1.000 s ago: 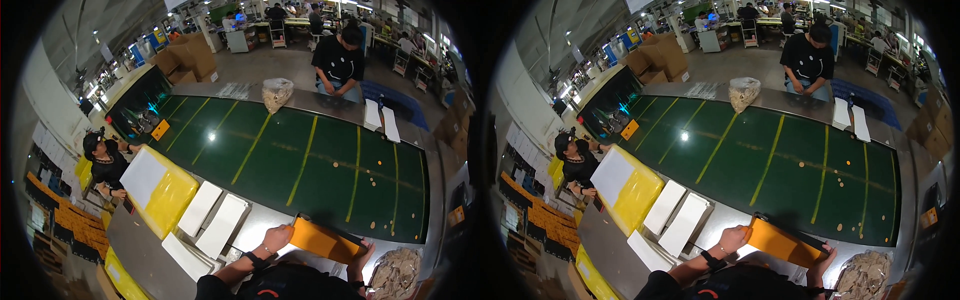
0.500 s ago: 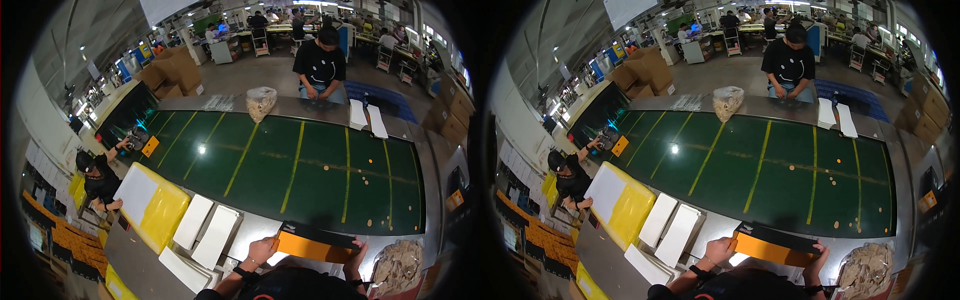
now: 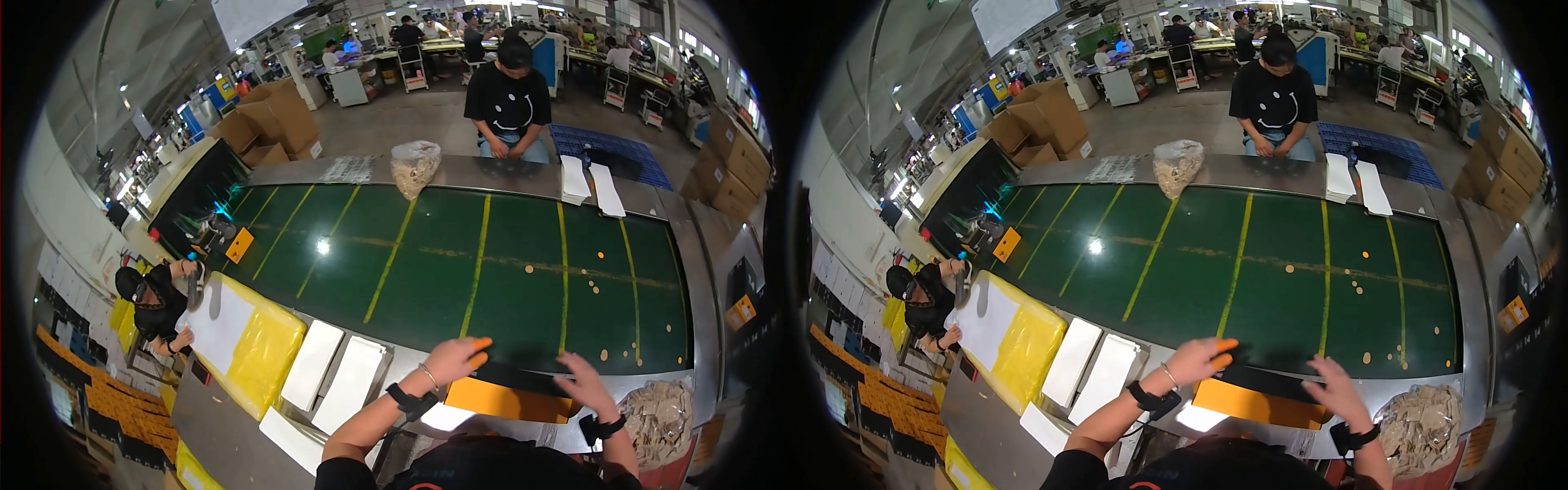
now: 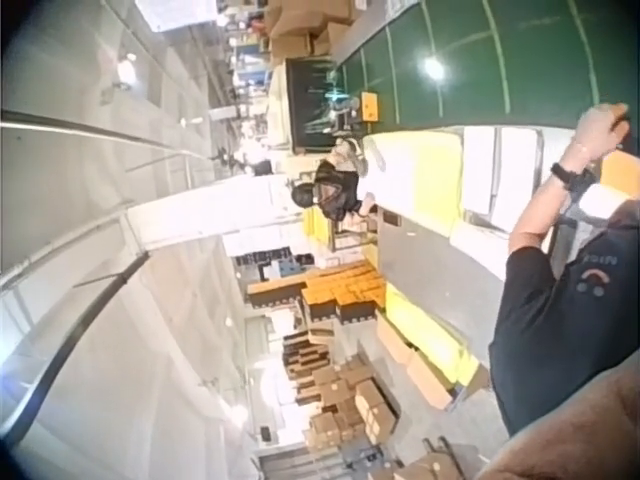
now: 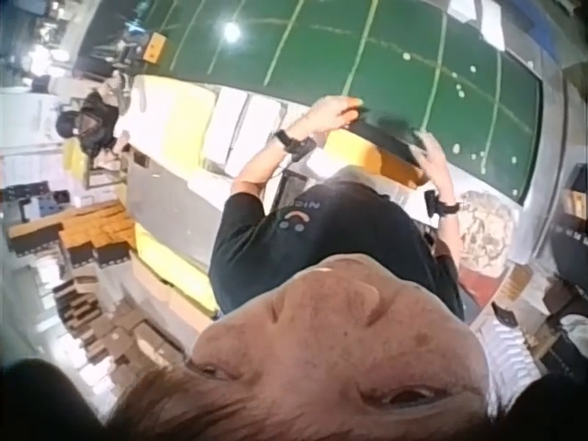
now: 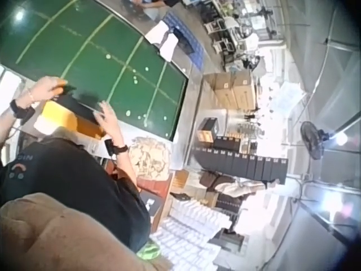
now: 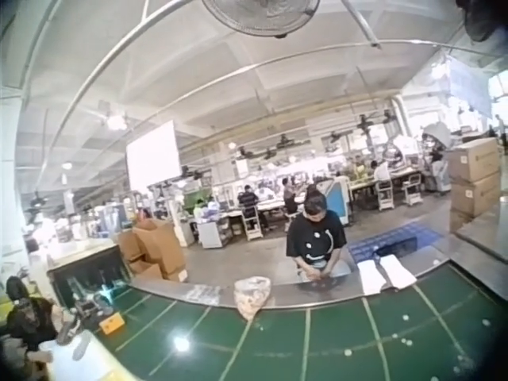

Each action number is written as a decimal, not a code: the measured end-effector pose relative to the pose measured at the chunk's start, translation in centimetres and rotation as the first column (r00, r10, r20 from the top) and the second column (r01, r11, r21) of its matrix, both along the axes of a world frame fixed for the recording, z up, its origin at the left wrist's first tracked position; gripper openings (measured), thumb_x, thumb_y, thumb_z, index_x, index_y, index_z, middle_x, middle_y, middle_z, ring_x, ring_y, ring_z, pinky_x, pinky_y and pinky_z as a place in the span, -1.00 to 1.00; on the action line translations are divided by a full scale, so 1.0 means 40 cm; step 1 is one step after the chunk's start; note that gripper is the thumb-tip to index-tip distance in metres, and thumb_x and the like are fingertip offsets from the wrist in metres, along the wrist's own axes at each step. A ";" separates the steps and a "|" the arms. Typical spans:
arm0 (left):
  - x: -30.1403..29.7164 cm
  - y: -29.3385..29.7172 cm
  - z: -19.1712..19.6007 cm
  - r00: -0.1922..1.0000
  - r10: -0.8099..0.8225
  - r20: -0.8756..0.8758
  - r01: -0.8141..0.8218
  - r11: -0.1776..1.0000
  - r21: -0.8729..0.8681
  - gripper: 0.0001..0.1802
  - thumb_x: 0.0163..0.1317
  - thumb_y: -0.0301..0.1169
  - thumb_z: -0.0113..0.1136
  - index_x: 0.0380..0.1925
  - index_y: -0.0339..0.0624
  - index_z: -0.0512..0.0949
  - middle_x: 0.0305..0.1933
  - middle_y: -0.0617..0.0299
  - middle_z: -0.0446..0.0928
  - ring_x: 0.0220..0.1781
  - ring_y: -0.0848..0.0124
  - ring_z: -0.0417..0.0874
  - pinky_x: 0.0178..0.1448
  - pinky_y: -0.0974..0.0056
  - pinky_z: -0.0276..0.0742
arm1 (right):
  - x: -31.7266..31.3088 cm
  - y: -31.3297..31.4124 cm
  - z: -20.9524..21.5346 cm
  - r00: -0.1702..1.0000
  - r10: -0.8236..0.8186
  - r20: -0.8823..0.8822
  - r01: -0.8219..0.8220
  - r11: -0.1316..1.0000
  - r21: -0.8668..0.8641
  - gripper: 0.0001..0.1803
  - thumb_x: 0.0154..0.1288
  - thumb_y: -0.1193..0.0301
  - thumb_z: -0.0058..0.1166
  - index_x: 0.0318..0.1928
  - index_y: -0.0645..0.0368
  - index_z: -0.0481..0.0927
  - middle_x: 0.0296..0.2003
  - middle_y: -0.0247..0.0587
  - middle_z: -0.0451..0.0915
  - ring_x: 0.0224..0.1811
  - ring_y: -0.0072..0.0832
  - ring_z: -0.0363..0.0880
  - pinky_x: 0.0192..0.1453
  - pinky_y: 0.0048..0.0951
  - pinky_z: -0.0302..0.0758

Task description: The recorder is placing wrapped shoes into shoe boxes on a conveyor line in a manufacturing environment.

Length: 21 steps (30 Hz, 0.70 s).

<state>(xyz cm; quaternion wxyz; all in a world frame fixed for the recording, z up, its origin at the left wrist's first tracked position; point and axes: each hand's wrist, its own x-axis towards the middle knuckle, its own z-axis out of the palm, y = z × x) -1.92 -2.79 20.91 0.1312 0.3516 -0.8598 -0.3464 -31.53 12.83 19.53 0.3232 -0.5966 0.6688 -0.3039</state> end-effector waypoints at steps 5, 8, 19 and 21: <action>0.004 0.157 -0.168 0.905 -0.172 0.388 0.333 0.855 -0.398 -0.45 0.33 -0.06 -0.09 0.26 0.00 0.33 0.44 0.09 0.12 0.45 0.03 0.07 0.46 -0.06 -0.02 | 0.094 0.125 -0.146 0.734 0.111 -0.670 -0.190 0.981 -0.045 -0.34 0.19 -0.11 0.00 0.22 -0.07 0.43 0.29 0.03 0.26 0.37 0.17 0.06 0.37 0.33 -0.12; -0.010 0.167 -0.159 0.928 -0.092 0.361 0.236 0.895 -0.379 -0.50 0.29 -0.08 -0.02 0.20 0.03 0.41 0.42 0.11 0.14 0.43 -0.01 0.08 0.42 -0.20 -0.03 | 0.087 0.107 -0.122 0.753 0.094 -0.651 -0.194 0.978 -0.083 -0.27 0.14 -0.15 0.03 0.27 -0.08 0.37 0.29 -0.01 0.25 0.37 0.17 0.05 0.37 0.29 -0.10; -0.071 0.211 -0.078 0.946 -0.043 0.321 0.110 0.975 -0.195 -0.37 0.41 -0.21 -0.13 0.34 -0.38 0.10 0.43 -0.21 0.03 0.48 0.04 0.00 0.48 0.16 -0.05 | 0.007 0.092 -0.113 0.864 0.142 -0.483 -0.327 0.887 -0.325 -0.05 -0.49 0.31 0.37 0.17 -0.17 0.40 0.03 0.02 0.36 0.08 -0.13 0.34 0.13 -0.06 0.23; -0.056 0.193 -0.148 0.982 0.165 -0.097 -0.156 0.983 0.094 -0.38 0.45 -0.20 -0.23 0.37 -0.38 0.04 0.47 -0.22 -0.08 0.51 0.02 -0.08 0.50 0.14 -0.11 | -0.078 0.141 -0.041 0.825 0.132 -0.550 -0.320 0.911 -0.261 -0.15 -0.51 0.33 0.35 0.06 -0.16 0.48 -0.01 -0.03 0.39 0.02 -0.15 0.38 0.09 -0.13 0.27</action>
